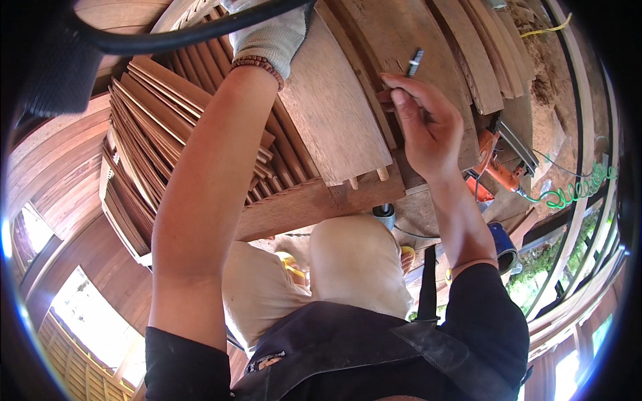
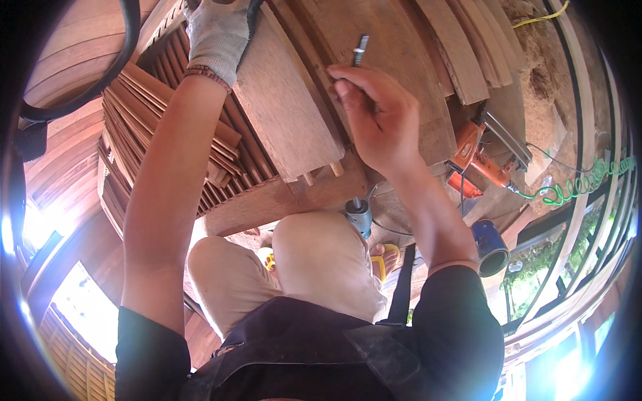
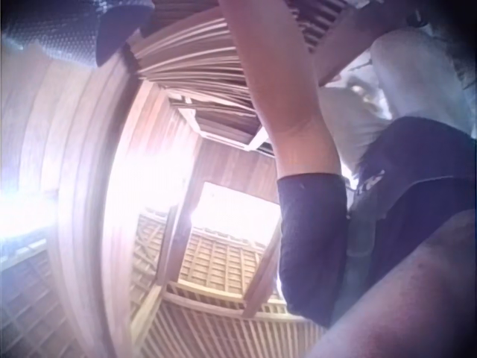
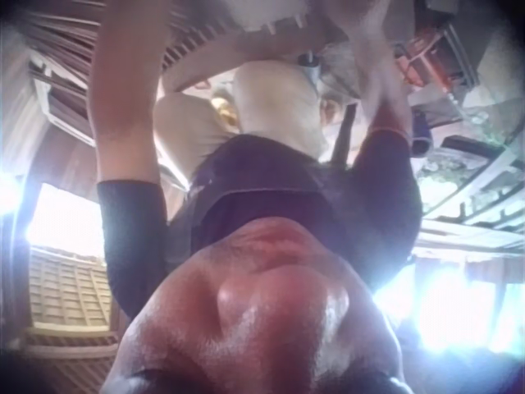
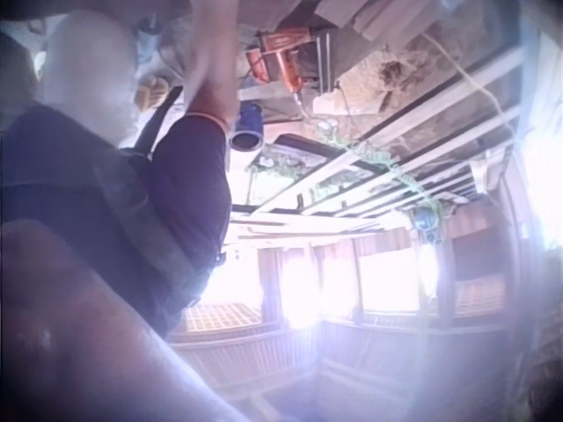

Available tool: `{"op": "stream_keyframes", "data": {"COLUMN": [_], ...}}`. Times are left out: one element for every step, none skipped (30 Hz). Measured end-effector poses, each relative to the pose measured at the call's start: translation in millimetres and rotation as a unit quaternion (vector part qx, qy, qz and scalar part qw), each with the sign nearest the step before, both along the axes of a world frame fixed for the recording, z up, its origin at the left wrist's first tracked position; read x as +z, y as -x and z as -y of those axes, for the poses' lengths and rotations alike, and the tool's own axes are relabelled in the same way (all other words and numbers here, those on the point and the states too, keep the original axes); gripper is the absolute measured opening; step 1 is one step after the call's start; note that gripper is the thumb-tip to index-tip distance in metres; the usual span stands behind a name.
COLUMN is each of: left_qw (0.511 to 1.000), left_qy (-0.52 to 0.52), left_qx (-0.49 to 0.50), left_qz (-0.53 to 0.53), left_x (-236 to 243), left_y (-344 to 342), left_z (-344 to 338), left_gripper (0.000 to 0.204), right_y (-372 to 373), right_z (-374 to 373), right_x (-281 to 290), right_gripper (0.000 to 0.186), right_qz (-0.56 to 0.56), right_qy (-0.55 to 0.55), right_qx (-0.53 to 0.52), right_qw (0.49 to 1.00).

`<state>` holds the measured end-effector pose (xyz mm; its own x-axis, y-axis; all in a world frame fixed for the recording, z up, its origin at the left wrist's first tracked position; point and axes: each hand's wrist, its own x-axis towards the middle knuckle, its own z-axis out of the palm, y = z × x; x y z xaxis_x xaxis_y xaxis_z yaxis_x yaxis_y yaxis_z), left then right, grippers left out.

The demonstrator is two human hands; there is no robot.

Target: The person installs thin wooden slats into a curved ceiling structure. They pick up slats, fit them into gaps, and secure them using a nail gun. The person also uses a pencil to mark positions on the wood.

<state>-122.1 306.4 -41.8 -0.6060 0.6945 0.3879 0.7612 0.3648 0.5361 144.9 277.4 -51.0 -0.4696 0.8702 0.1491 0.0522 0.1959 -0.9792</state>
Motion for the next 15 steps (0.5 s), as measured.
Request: {"op": "stream_keyframes", "data": {"left_qw": [1.0,0.998,0.997,0.996,0.995,0.998,0.999,0.999,1.0,1.0,0.999,1.0,0.999,0.998,0.997], "left_qy": [0.0,0.0,0.009,0.018,0.027,0.023,0.012,0.001,0.003,0.005,0.007,0.02,0.033,0.047,0.052], "left_qx": [-0.004,-0.008,-0.02,-0.03,-0.041,-0.016,-0.018,-0.019,-0.015,-0.008,0.0,0.009,0.019,0.028,0.03], "left_qz": [0.028,0.057,0.068,0.078,0.088,0.048,0.038,0.028,0.007,-0.013,-0.034,-0.012,0.01,0.033,0.058], "left_x": [-0.1,-0.2,0.5,1.9,2.5,20.3,12.5,5.7,5.0,4.1,3.5,3.6,3.6,3.4,6.9], "left_y": [0.0,0.0,-1.8,-1.8,-3.2,6.1,1.9,-3.2,-5.1,-5.6,-5.3,-4.9,-4.2,-3.4,-9.0], "left_z": [0.7,1.1,1.3,1.3,2.1,13.5,9.3,5.3,3.5,3.2,3.0,3.1,3.4,4.4,2.3], "left_gripper": [0.074,0.072,0.07,0.069,0.067,0.066,0.066,0.065,0.065,0.066,0.066,0.067,0.068,0.069,0.071], "right_y": [-6.1,-13.0,-22.7,-32.1,-43.6,-46.5,-58.9,-69.5,-76.9,-82.4,-87.3,-90.3,-91.5,-92.2,-93.2], "right_z": [0.3,3.5,9.2,15.0,21.0,27.6,37.3,47.2,56.6,66.5,76.6,82.6,84.9,86.6,87.3], "right_x": [3.8,7.7,13.7,19.4,25.5,35.4,36.2,39.3,46.7,50.8,52.2,54.3,57.7,61.0,64.5], "right_gripper": [0.016,0.017,0.017,0.018,0.025,0.027,0.03,0.034,0.044,0.046,0.047,0.048,0.044,0.04,0.036], "right_qz": [0.035,-0.009,-0.05,-0.091,-0.024,-0.033,-0.014,0.004,0.043,0.054,0.065,0.076,0.097,0.119,0.142], "right_qy": [-0.062,-0.009,0.044,0.096,0.071,0.105,0.128,0.152,0.172,0.167,0.162,0.157,0.151,0.144,0.137], "right_qx": [-0.026,-0.042,-0.06,-0.076,-0.077,-0.051,-0.054,-0.056,-0.043,-0.036,-0.029,-0.021,-0.021,-0.021,-0.023], "right_qw": [0.997,0.999,0.996,0.988,0.994,0.993,0.99,0.987,0.983,0.984,0.984,0.984,0.984,0.982,0.98]}}
